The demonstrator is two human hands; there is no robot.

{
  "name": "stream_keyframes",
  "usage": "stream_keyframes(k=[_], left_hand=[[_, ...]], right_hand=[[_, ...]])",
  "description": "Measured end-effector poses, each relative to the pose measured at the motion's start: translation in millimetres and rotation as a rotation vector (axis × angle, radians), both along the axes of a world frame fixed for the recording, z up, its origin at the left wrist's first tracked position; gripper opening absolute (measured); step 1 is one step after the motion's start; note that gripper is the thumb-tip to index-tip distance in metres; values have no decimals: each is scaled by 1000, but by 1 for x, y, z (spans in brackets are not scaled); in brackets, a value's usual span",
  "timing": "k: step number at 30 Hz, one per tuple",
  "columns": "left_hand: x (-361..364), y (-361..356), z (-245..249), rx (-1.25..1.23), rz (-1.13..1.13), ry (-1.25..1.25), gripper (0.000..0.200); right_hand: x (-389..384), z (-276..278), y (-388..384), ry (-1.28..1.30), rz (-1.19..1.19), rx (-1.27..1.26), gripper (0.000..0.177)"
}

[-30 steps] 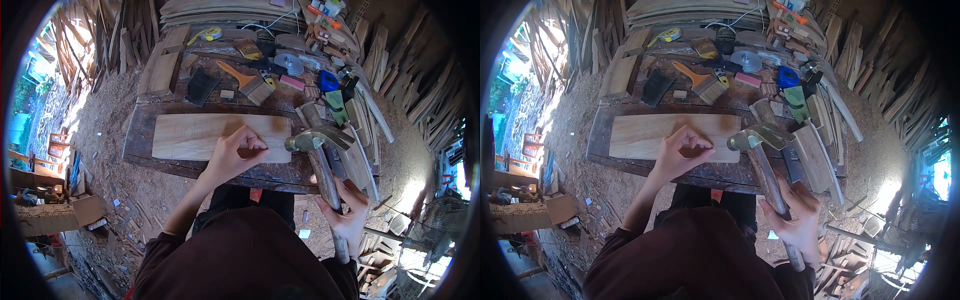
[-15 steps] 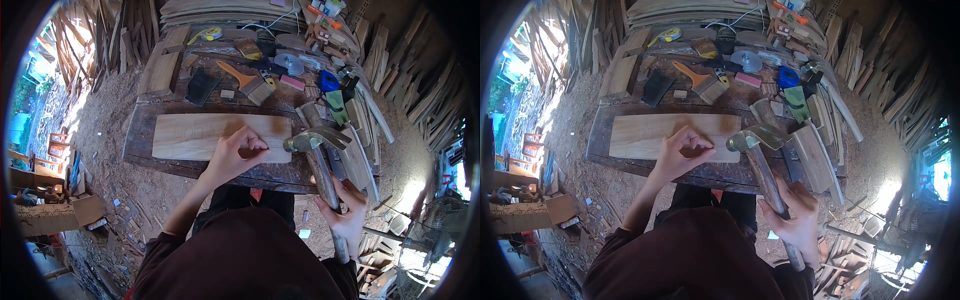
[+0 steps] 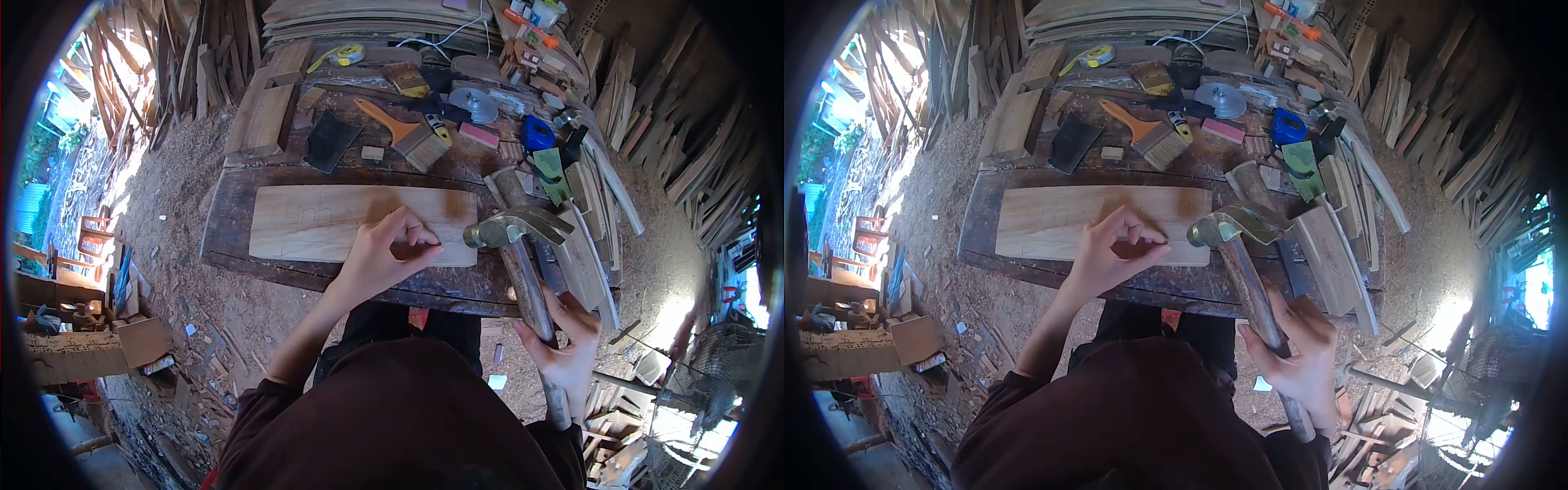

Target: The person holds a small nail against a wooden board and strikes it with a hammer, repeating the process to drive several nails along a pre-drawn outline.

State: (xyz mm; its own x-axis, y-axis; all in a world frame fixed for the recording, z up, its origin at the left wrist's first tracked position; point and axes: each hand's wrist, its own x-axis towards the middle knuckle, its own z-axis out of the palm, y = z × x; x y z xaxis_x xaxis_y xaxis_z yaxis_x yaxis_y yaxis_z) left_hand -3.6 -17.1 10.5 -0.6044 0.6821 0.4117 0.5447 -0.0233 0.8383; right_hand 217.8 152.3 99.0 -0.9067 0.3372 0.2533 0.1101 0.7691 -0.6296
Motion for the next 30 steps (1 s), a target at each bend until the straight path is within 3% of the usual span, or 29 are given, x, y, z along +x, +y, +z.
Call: stream_keyframes(k=[30], left_hand=[[0, 1, -3, -35, -3, 64, 37]], right_hand=[[-7, -1, -2, 91, 51, 87, 60]])
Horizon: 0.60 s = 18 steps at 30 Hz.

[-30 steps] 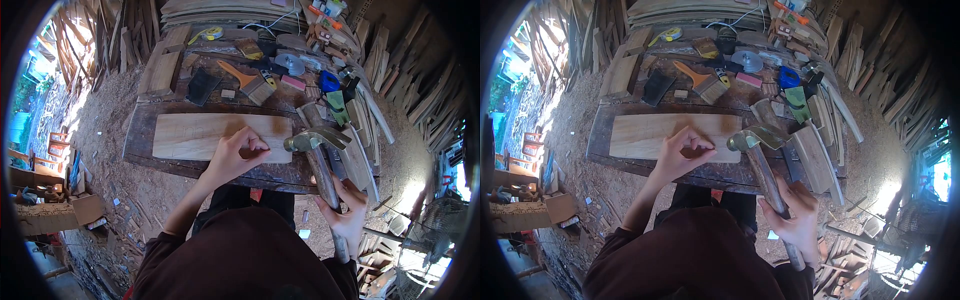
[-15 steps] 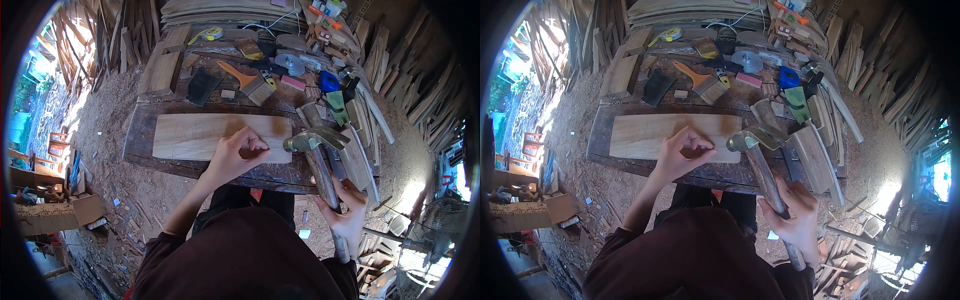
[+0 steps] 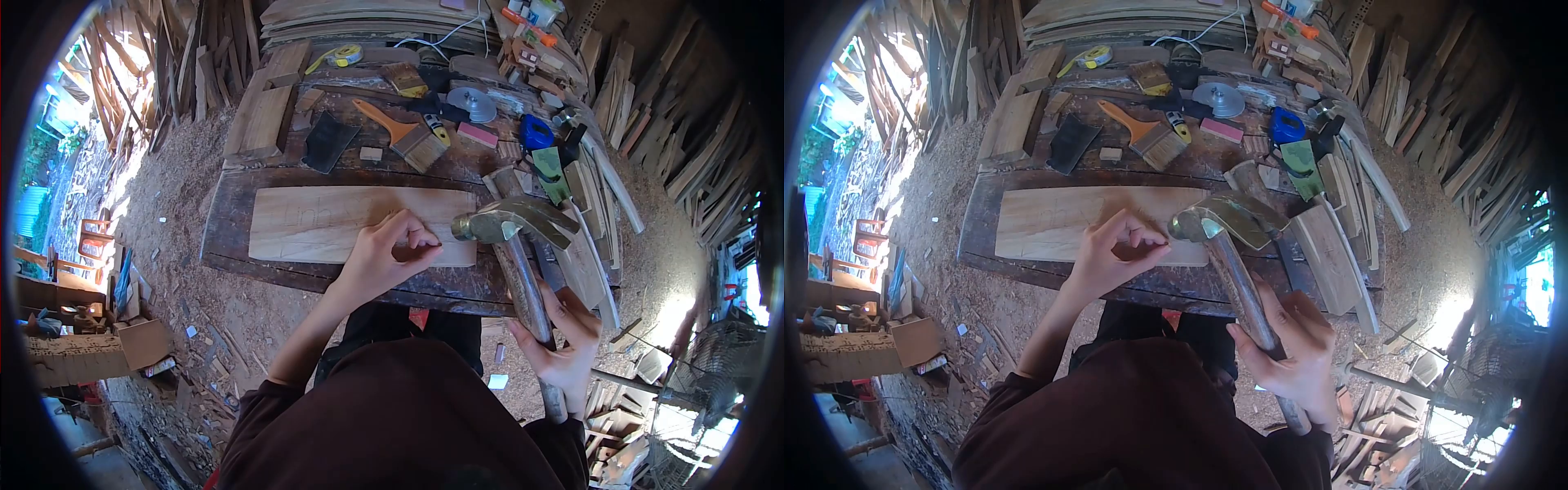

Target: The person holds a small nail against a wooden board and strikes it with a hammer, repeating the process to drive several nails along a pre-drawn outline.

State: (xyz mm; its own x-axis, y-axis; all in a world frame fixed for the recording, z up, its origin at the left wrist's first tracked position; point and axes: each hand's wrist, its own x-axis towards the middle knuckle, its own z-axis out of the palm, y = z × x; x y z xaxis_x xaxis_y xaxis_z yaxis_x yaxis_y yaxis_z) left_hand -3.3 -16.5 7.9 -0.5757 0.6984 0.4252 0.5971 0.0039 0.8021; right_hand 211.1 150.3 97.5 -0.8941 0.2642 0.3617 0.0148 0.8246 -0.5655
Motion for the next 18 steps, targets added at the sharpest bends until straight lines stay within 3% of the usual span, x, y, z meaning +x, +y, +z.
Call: stream_keyframes(k=[3, 5, 8, 15, 18], left_hand=[[1, 0, 3, 13, -4, 7, 37], [0, -1, 3, 21, -6, 16, 37], [-1, -1, -1, 20, 4, 42, 37], [-1, -2, -1, 4, -7, 16, 36], [1, 1, -3, 51, -8, -4, 32]], right_hand=[[-7, -3, -3, 85, 32, -8, 60], [-8, -3, -2, -44, 102, 43, 59], [-5, -3, 1, -25, 118, 37, 58], [-8, -3, -5, 47, 61, 32, 56], [-8, -2, -3, -78, 107, 25, 57]])
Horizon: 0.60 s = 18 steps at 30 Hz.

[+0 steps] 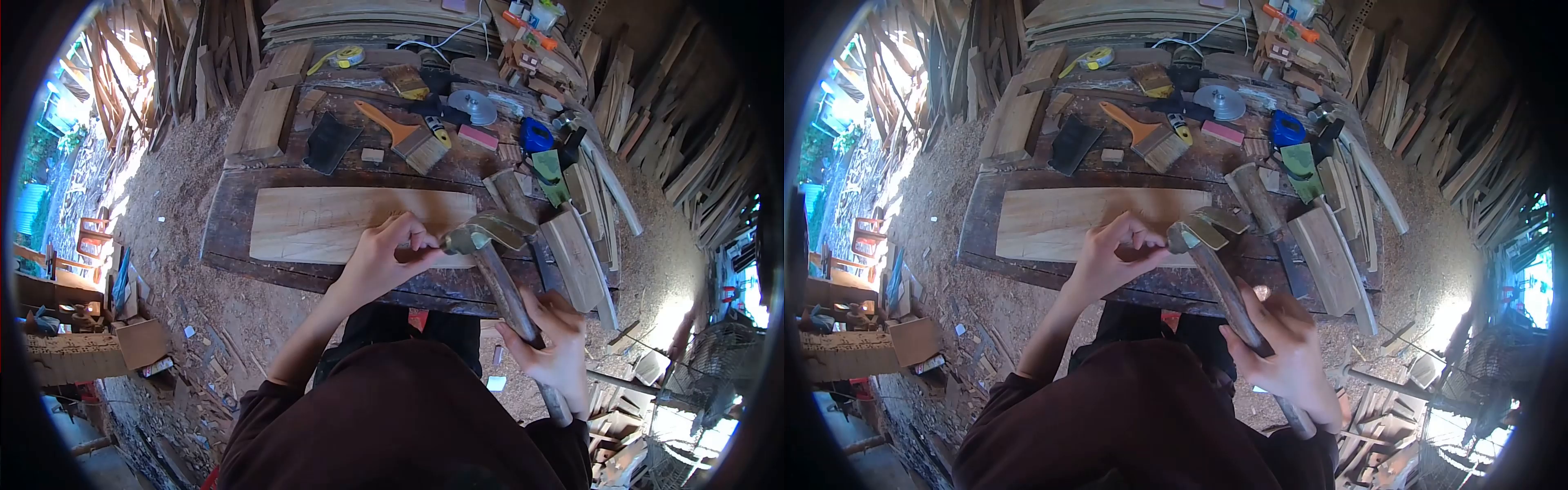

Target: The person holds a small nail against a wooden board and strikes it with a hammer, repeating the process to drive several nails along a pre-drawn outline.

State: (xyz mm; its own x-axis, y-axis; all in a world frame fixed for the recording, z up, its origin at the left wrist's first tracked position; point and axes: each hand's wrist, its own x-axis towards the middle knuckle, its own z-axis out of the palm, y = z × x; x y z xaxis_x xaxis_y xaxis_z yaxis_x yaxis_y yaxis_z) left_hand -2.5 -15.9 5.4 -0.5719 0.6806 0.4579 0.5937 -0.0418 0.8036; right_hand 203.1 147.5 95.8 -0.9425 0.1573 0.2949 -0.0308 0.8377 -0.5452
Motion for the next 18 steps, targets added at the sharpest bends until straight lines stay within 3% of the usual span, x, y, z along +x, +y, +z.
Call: stream_keyframes(k=[2, 6, 8, 10, 18], left_hand=[[1, -1, 1, 50, 2, -27, 29], [-1, -4, 4, -54, -1, -1, 36], [-2, -4, 3, -69, -6, 1, 36], [-2, -4, 4, 51, -44, -238, 37], [-3, -5, 7, 23, -53, -187, 34]], right_hand=[[2, 0, -3, 120, -38, -9, 56], [3, -5, -4, 118, -45, -43, 57], [3, -4, -2, -6, -11, -28, 56], [5, 0, -3, 21, -43, -63, 56], [21, -5, 4, 12, -222, -160, 58]])
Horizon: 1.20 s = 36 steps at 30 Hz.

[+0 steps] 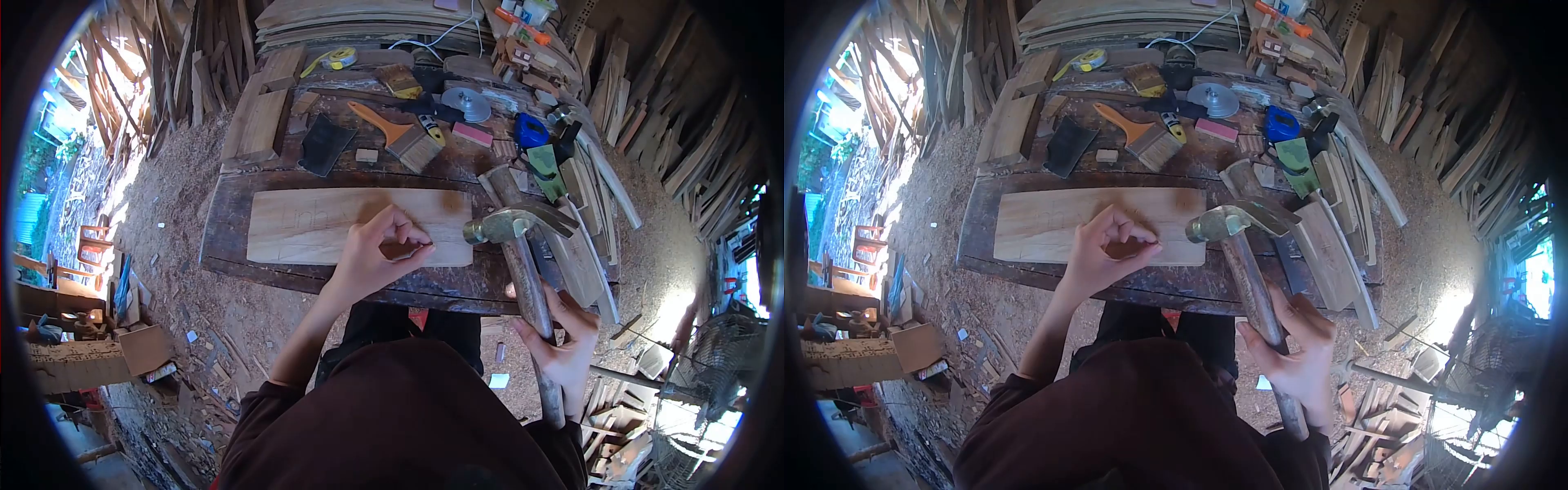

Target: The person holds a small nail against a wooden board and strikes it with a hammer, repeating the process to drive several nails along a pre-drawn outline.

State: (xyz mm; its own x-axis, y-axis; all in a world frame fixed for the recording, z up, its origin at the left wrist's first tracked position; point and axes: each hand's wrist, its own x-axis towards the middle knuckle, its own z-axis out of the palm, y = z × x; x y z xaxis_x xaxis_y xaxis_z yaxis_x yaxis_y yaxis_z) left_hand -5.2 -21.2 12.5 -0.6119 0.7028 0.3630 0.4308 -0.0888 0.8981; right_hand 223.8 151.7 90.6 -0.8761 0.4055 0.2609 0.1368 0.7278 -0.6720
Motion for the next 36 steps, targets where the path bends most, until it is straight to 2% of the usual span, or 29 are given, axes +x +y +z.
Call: stream_keyframes(k=[3, 6, 23, 36], left_hand=[[0, 1, -1, -15, 5, 30, 34], [0, 1, -1, -13, 5, 38, 34], [1, 2, 0, -27, 14, 69, 33], [1, 3, -1, -91, 34, 168, 38]], right_hand=[[2, -6, 3, 33, -7, 8, 59], [2, -4, 3, -46, -33, -21, 56], [3, -17, 4, 29, -11, 7, 60], [-4, -2, -2, 7, 6, 20, 59]])
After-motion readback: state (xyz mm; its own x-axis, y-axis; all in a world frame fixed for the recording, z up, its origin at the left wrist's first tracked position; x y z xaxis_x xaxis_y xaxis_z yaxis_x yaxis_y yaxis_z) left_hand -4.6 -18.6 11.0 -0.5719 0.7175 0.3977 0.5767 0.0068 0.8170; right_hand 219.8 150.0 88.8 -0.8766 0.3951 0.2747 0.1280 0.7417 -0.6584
